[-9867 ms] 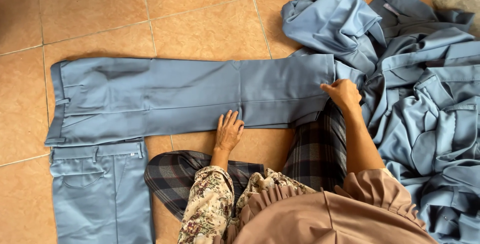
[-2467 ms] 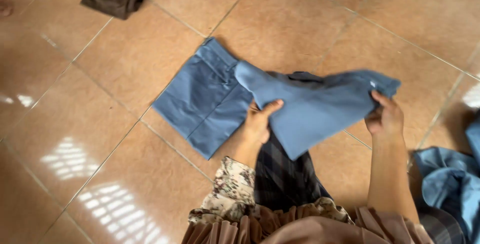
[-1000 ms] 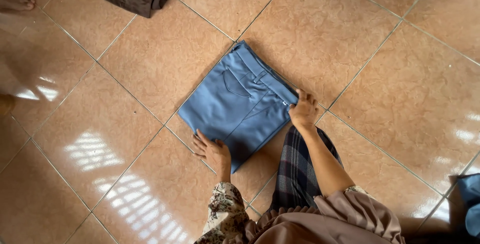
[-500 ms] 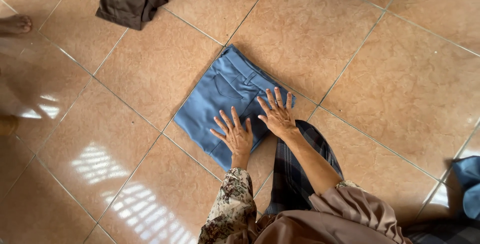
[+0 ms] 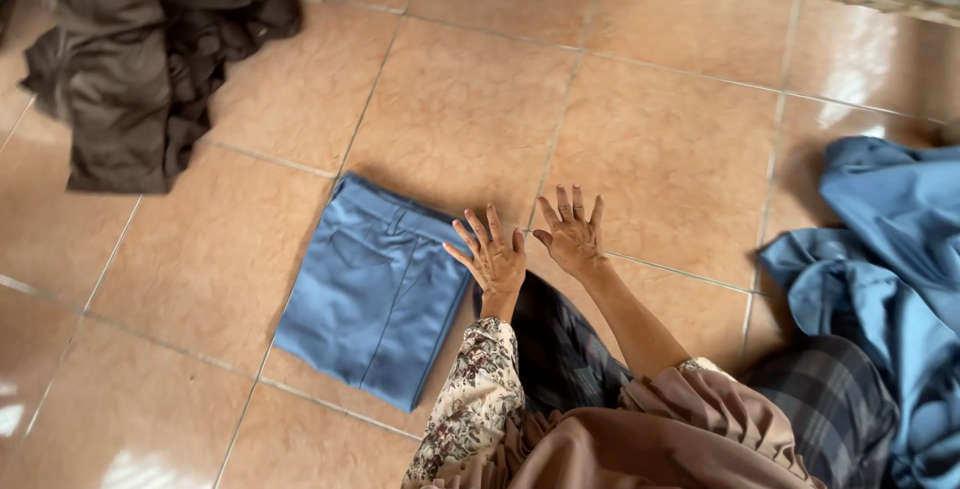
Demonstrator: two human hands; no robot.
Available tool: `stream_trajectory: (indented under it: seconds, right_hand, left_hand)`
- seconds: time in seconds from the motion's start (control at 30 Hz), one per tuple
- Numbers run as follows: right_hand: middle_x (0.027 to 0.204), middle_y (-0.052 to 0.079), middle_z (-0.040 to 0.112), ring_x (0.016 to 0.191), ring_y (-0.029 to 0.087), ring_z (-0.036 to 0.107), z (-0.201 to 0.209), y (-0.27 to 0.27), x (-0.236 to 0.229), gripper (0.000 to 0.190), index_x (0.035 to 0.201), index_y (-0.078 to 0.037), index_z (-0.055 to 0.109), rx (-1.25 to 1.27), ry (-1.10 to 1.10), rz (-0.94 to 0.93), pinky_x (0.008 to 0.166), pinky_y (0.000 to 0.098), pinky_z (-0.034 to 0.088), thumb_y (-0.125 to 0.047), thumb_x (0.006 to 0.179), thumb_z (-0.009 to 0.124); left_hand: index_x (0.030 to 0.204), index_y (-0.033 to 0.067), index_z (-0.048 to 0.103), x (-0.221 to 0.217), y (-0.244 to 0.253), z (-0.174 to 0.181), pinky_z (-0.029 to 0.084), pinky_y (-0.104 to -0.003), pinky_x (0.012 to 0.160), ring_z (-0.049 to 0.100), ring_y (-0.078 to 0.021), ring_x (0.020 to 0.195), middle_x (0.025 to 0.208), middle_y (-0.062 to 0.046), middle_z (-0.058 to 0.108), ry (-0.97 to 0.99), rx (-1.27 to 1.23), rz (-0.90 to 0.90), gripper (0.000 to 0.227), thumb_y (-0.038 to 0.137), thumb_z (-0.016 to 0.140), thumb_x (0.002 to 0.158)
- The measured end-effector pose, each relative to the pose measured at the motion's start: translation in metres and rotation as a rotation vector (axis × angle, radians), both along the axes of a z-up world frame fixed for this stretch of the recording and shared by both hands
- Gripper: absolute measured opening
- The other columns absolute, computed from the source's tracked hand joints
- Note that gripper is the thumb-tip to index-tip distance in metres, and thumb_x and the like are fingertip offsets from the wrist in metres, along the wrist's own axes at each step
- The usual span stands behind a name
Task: Folding blue trousers neatly on the floor from a large pile in a factory setting.
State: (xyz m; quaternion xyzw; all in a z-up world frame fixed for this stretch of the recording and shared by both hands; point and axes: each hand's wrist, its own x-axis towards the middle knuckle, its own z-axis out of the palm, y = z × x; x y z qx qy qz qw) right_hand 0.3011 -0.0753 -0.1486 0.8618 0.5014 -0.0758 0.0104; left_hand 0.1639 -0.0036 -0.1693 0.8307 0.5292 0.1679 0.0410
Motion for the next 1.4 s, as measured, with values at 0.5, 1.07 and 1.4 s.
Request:
stream_trajectory:
  seconds: [0.5,1.07,1.4]
  right_hand:
    - [0.166,0.010,0.033,0.157,0.034,0.018,0.019,-0.168,0.106,0.068,0.160,-0.034,0.031,-0.037,0.022,-0.458,0.122,0.0690,0.004,-0.063,0.100,0.045]
    - [0.162,0.018,0.038,0.155,0.039,0.024,0.088,-0.520,0.092,0.066,0.158,-0.026,0.041,0.187,-0.347,-1.117,0.116,0.0721,0.014,-0.054,0.100,0.053]
    - [0.171,0.025,0.022,0.158,0.049,0.012,0.137,-0.670,-0.030,0.096,0.158,-0.030,0.039,0.055,-0.463,-1.598,0.110,0.0843,0.006,-0.044,0.072,0.079]
  left_hand:
    - [0.163,0.0269,0.022,0.139,-0.112,0.037,-0.012,-0.072,0.116,0.001,-0.0419,0.156,0.169,-0.015,0.016,0.181,-0.331,-0.331,0.072,0.056,0.042,0.099]
    - [0.157,0.0205,0.036,0.221,-0.425,0.103,0.008,-0.077,0.112,0.023,-0.0489,0.150,0.159,-0.025,0.036,0.094,-0.097,-1.436,0.071,0.050,0.053,0.094]
    - [0.159,0.0208,0.033,0.205,-0.526,0.116,0.009,-0.076,0.113,0.029,-0.0481,0.147,0.158,-0.024,0.037,0.103,-0.027,-1.864,0.073,0.050,0.053,0.095]
